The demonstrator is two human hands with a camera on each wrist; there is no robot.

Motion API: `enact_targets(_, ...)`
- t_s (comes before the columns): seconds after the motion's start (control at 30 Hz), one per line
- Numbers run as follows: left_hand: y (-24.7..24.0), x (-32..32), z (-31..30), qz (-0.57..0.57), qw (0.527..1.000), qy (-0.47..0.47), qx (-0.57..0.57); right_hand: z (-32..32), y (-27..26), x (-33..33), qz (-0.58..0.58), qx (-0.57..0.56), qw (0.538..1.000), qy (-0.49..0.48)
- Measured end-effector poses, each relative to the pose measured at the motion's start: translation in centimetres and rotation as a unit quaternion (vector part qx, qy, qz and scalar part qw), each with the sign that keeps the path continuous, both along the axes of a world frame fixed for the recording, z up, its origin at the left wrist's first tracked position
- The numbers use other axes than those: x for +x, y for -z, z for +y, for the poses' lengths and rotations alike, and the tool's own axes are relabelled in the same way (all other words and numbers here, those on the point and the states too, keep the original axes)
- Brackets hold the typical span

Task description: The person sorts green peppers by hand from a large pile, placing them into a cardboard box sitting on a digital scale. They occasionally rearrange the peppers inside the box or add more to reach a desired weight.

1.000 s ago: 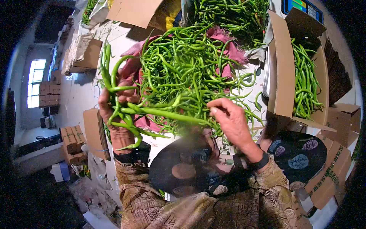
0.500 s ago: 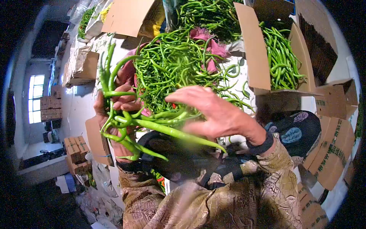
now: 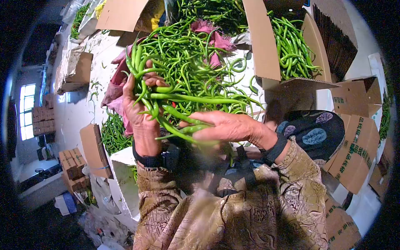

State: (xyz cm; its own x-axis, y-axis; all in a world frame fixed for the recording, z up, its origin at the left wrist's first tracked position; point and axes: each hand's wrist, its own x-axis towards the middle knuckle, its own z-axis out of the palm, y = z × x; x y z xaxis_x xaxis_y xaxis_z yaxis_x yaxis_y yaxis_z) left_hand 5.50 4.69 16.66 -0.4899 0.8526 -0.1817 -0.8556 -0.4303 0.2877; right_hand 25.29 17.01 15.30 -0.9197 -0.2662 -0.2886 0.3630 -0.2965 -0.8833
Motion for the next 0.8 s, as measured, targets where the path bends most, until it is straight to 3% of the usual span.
enact_targets(0.03, 0.2, -0.3, 0.0, -0.011, 1.000, -0.006, 0.006, 0.0, -0.6, 0.1, -0.082, -0.114, 0.990, -0.012)
enact_targets(0.2, 0.9, -1.7, -0.2, 0.025, 0.995, -0.091, -0.031, 0.9, 1.2, 1.9, -0.097, -0.184, 0.976, 0.061)
enact_targets(0.27, 1.8, -2.9, -0.9, 0.051, 0.992, -0.111, -0.031, 1.6, 1.5, 3.5, -0.118, -0.264, 0.951, 0.110)
enact_targets(0.4, 1.2, -5.0, -2.3, 0.080, 0.970, -0.222, -0.049, 3.8, 2.0, 6.2, -0.167, -0.296, 0.918, 0.202)
enact_targets(0.47, 1.3, -6.0, -3.4, 0.120, 0.960, -0.237, -0.084, 4.9, 3.6, 7.3, -0.168, -0.358, 0.879, 0.266)
enact_targets(0.57, 0.8, -4.9, -3.2, 0.127, 0.956, -0.244, -0.105, 5.6, 3.0, 7.7, -0.132, -0.371, 0.872, 0.291)
enact_targets(0.67, 0.9, -4.1, -3.0, 0.080, 0.977, -0.189, -0.061, 5.9, 2.9, 7.8, -0.114, -0.395, 0.854, 0.318)
enact_targets(0.8, 0.3, -2.4, -1.8, 0.113, 0.977, -0.170, -0.064, 6.1, 2.8, 7.7, -0.096, -0.453, 0.827, 0.318)
